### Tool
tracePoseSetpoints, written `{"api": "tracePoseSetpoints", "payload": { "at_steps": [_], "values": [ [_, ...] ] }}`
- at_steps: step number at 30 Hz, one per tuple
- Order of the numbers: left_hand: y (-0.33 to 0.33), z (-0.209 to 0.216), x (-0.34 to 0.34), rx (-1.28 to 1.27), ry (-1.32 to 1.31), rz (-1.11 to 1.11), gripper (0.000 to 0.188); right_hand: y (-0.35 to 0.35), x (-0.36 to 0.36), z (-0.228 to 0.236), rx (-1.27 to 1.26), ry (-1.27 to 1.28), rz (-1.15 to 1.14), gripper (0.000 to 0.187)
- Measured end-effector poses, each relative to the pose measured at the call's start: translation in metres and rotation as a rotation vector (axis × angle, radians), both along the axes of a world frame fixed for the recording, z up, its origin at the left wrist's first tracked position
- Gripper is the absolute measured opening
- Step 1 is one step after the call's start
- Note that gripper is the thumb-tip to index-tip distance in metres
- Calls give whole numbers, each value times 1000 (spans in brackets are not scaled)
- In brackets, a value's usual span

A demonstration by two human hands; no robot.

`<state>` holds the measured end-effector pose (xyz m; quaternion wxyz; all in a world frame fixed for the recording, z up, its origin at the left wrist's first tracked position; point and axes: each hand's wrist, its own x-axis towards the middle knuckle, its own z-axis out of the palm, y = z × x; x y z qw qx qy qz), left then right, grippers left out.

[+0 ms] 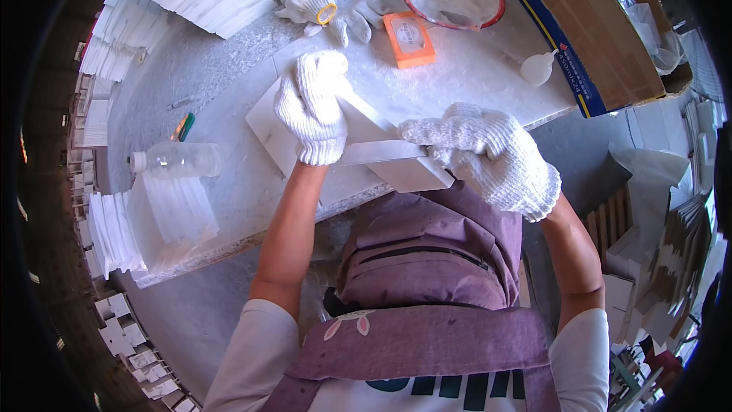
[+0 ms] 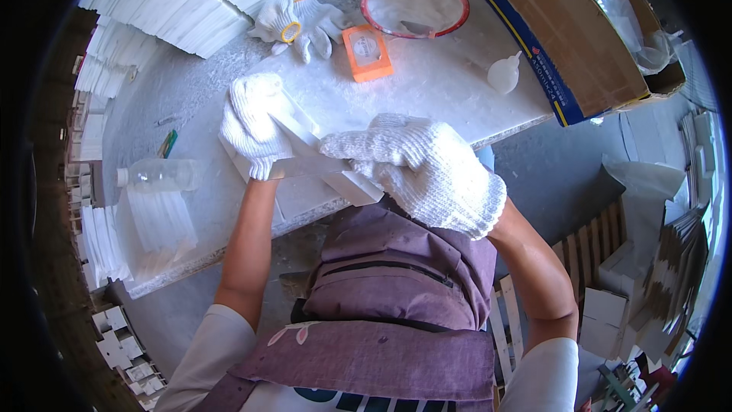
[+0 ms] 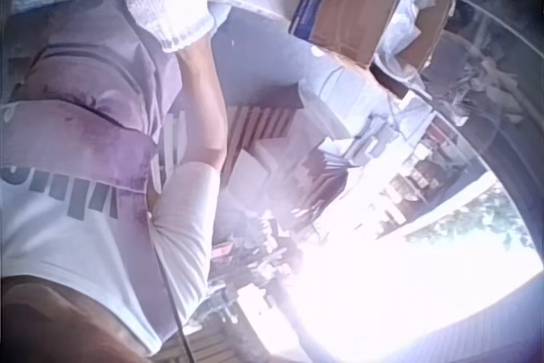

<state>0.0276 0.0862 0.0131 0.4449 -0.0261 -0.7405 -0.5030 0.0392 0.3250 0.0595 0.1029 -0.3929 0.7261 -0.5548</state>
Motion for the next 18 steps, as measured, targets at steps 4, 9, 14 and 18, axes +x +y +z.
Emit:
{"api": "tracePoseSetpoints", "payload": {
  "at_steps": [4,9,14,18],
  "values": [
    [-4,-7,-2,-89,4,52,32,5,7,-1,4,-11,-12,57],
    [4,3,1,-25,-31,-1,34,21,21,-2,77,15,-61,56],
    [-2,-1,0,-44,0,4,30,3,9,-4,-63,-67,-58,52],
    [5,4,0,5,14,-48,27,8,15,-1,-13,23,-81,51]
  ]
}}
